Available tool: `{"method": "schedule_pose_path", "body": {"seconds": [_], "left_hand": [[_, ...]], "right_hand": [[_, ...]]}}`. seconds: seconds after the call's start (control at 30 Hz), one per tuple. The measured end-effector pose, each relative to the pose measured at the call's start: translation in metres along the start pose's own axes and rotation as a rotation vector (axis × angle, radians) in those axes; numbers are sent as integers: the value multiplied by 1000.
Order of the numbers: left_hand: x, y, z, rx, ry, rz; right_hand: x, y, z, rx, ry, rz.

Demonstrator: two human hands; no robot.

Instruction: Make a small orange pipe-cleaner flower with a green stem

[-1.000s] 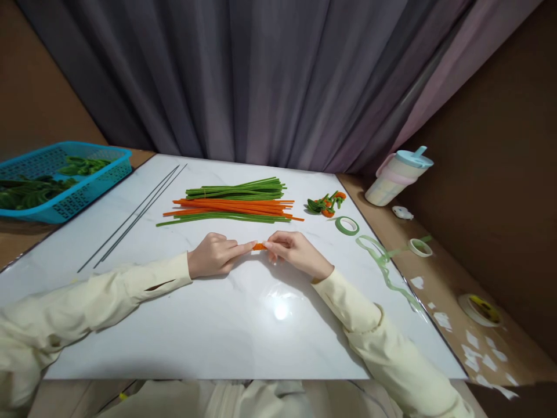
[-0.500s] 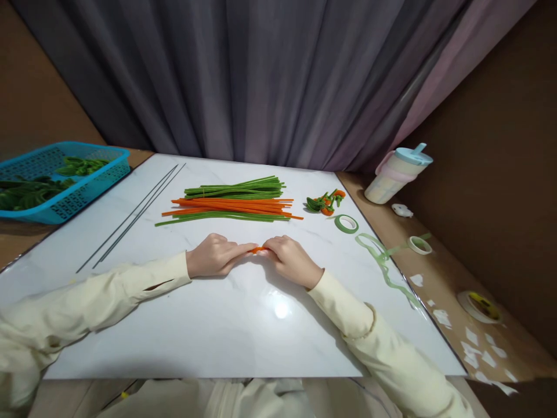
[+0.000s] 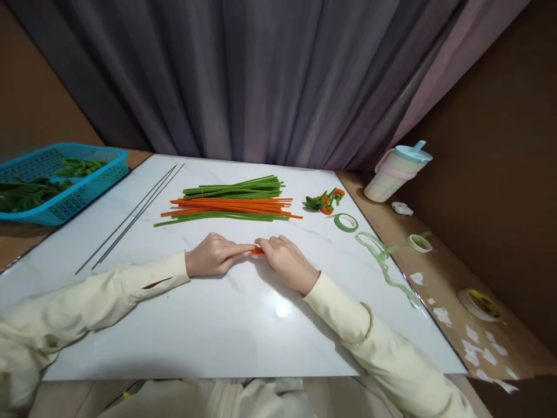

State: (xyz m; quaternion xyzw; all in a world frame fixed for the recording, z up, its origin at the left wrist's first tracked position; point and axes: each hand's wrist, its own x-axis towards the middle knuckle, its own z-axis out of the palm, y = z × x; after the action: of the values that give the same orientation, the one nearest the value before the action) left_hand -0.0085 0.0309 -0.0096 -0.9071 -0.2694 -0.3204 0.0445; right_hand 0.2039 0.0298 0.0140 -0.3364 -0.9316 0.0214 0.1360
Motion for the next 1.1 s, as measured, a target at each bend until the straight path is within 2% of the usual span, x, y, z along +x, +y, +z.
{"method": "schedule_pose_path", "body": {"seconds": [0.13,0.33,0.47,0.57,0.77,0.93,1.1], "left_hand": [[0,1,-1,-14,-17,-14],[1,4,-1,-10,12,-29],[4,7,-4,33,-14,-43],[4,8,-5,97,-15,11],[3,7,-5,214,2,172],[3,6,-4,202,-45,213],[2,5,-3,233,-57,268]], "right_hand": [[0,-5,2,-47,49,44],[1,-13,-4,-312,42,-80],[1,-15,-5,-321,34,-97],[1,-12,-4,-179,-34,-22],[1,-4,-14,278,-239,127],[3,-4,-23,578,-303,207],[5,-2,-22,1007,-404,351]]}}
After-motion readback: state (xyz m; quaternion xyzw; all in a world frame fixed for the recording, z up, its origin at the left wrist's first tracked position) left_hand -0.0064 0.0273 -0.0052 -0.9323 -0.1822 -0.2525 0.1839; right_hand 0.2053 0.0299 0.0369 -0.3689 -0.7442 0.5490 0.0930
